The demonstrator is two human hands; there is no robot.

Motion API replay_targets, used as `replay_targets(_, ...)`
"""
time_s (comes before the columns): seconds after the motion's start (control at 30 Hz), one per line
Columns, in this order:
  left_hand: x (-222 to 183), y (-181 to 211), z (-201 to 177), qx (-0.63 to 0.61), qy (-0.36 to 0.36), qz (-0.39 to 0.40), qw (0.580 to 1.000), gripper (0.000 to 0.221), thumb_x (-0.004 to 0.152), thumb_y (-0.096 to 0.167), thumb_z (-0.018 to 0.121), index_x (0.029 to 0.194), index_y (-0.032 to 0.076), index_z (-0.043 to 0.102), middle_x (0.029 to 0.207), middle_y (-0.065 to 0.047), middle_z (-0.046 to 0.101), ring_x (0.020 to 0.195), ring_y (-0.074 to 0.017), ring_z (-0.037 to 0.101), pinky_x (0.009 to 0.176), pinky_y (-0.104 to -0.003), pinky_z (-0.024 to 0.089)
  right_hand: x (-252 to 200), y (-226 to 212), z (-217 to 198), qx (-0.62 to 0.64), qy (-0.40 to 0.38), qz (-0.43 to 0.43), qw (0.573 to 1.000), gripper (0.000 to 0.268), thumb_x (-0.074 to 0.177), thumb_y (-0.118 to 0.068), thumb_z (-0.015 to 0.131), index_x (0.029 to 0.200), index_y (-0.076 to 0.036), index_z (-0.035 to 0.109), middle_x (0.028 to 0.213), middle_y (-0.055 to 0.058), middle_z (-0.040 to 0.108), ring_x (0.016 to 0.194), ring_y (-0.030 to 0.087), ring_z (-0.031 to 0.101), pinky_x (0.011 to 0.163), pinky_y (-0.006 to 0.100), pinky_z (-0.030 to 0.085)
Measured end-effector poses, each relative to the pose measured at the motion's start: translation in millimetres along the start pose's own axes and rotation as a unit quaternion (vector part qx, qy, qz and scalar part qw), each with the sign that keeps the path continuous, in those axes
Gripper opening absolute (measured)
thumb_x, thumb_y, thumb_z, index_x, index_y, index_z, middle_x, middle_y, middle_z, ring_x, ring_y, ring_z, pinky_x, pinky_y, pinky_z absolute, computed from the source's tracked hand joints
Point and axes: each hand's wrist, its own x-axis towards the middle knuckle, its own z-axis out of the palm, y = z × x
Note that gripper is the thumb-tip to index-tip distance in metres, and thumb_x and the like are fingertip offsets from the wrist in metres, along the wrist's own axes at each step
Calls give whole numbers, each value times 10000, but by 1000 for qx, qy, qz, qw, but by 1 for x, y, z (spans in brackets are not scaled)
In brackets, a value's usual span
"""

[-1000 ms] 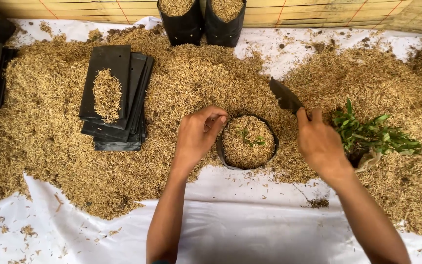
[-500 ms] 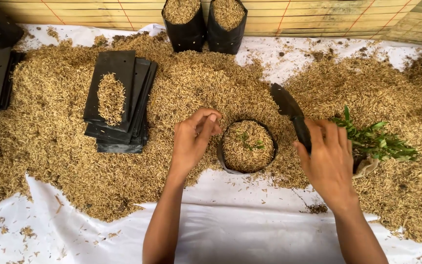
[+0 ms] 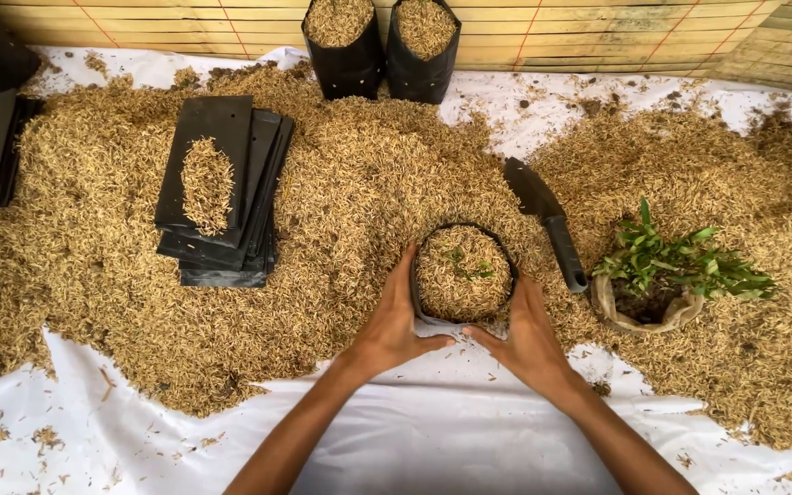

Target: Filling plastic nursery bags with organic material and transplanting seedlings into them.

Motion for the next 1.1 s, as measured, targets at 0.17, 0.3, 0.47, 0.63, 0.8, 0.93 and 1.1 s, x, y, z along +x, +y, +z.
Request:
replay_targets(0.17,15,-38,32,13,95,61,994,1286,639,177,943,1551,-7,56,1507,-361,259,1404,-552,301,1134,-651,353,-9,-4,4,21,74,-69,995,981,759,-268,865,1447,157,309,1406,346,411,1370,461,383,1147,608,303)
replay_targets(0.3,12,-36,38,4,141,96,985,1273,609,201,962,1526,-45,113,1484,-359,297,1394,-538,327,1142,-649,343,-18,-5,0,51,107,-89,989,935,735,-197,862,1434,148,345,1390,308,438,1333,448,429,1103,595,395)
replay_targets(0.47,22,-34,43,-31,189,164,968,1369,540,245,992,1526,-33,84,1513,-350,273,1381,-538,348,1132,-646,356,-16,-2,-9,72,144,-150,976,906,747,-237,853,1440,104,378,1374,284,449,1317,434,439,1080,572,424)
replay_targets(0.63,46,-18,37,-83,247,242,935,1429,483,202,1017,1531,-7,69,1483,-341,328,1347,-523,413,1122,-646,390,-10,-15,-34,124,183,-214,952,877,761,-200,821,1473,48,373,1376,278,459,1321,435,430,1068,589,423)
replay_targets(0.8,74,21,20,-90,265,304,911,1441,496,199,1007,1542,-43,47,1483,-369,331,1371,-543,387,1173,-647,345,7,-47,-62,200,173,-250,931,1076,720,-167,838,1523,85,169,1456,396,322,1364,553,318,1072,679,372)
replay_targets(0.93,121,11,11,-78,242,349,902,1424,519,148,1007,1560,-24,51,1492,-330,319,1399,-504,369,1187,-625,344,52,-44,-65,249,214,-277,903,1311,610,-193,950,1553,23,64,1518,344,259,1419,505,283,1141,651,328)
replay_targets(1.1,127,33,-6,-62,181,337,922,1292,546,-47,935,1564,-15,140,1489,-344,349,1386,-517,393,1195,-672,317,95,-39,-73,276,322,-297,856,1493,569,-72,1076,1561,-48,-39,1579,355,157,1483,539,236,1236,663,261)
